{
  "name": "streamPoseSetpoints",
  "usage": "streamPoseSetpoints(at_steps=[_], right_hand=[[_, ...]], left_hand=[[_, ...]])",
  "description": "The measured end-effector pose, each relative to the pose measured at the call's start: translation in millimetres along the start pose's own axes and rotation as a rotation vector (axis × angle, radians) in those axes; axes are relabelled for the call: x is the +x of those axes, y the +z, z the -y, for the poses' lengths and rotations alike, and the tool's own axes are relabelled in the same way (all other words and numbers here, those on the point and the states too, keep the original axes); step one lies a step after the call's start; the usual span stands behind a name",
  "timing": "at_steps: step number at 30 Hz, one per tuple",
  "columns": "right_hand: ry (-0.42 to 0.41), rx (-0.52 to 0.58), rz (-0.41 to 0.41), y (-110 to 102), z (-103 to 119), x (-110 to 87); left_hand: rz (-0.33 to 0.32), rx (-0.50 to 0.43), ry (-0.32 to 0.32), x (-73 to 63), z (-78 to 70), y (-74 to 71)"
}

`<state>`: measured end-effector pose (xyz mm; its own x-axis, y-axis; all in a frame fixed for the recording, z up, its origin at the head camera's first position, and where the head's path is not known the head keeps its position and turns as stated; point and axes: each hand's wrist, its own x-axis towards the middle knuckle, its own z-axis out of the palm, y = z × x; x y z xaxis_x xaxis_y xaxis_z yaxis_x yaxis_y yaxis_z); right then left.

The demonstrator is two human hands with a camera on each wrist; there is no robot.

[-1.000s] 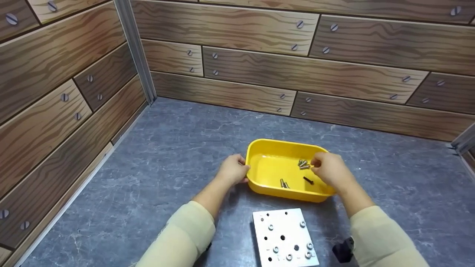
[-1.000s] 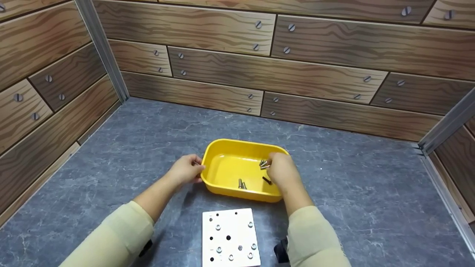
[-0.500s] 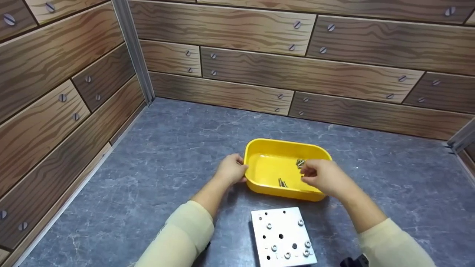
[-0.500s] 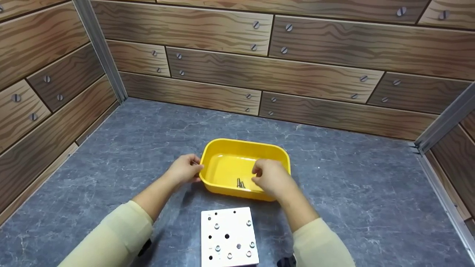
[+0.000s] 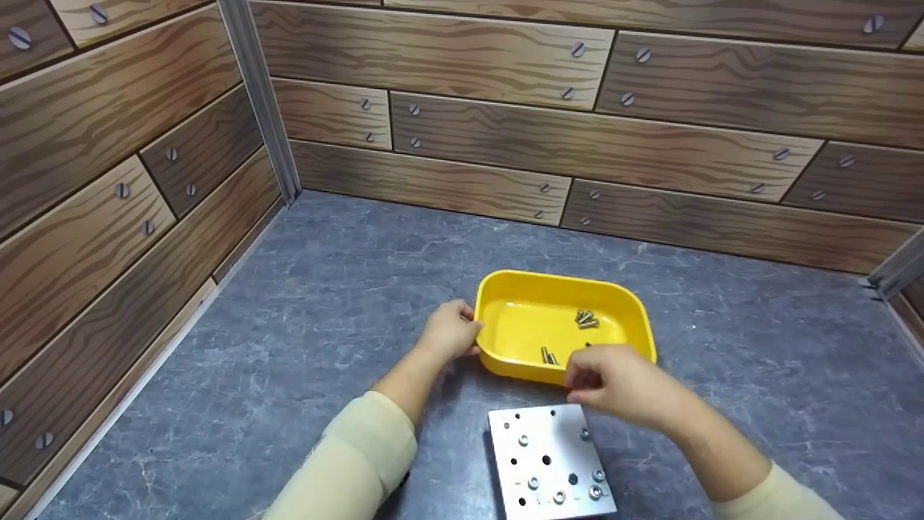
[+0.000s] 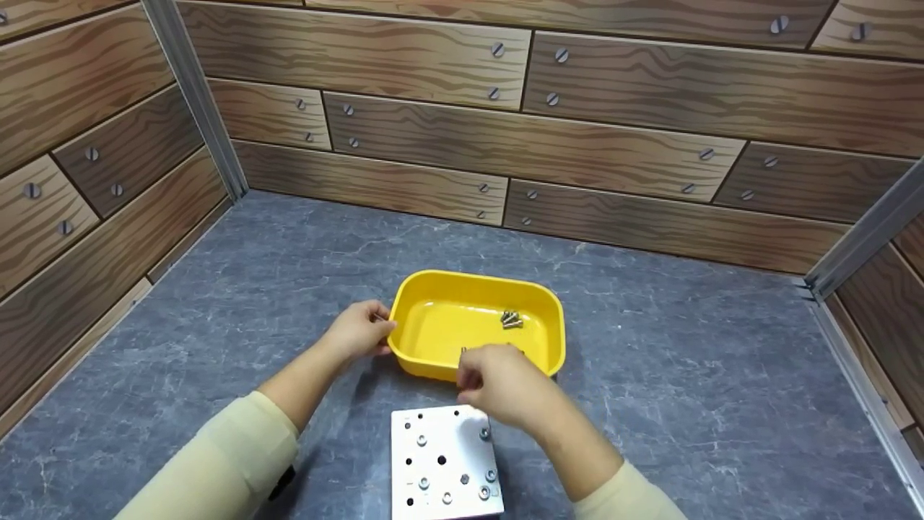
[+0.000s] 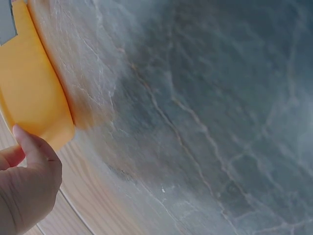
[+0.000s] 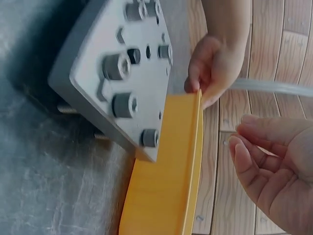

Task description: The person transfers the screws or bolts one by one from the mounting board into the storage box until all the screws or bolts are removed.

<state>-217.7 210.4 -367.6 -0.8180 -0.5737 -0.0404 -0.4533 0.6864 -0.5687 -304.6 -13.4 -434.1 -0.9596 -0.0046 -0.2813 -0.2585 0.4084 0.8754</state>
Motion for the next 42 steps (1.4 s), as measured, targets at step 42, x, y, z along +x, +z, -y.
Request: streamPoseSetpoints(at_steps=[42], right_hand=[[-0.226,-0.277,0.302,63.9,17.5,-19.7]], left_hand=[[0.017,-0.013,-0.016,-0.2,-0.6,-0.6]])
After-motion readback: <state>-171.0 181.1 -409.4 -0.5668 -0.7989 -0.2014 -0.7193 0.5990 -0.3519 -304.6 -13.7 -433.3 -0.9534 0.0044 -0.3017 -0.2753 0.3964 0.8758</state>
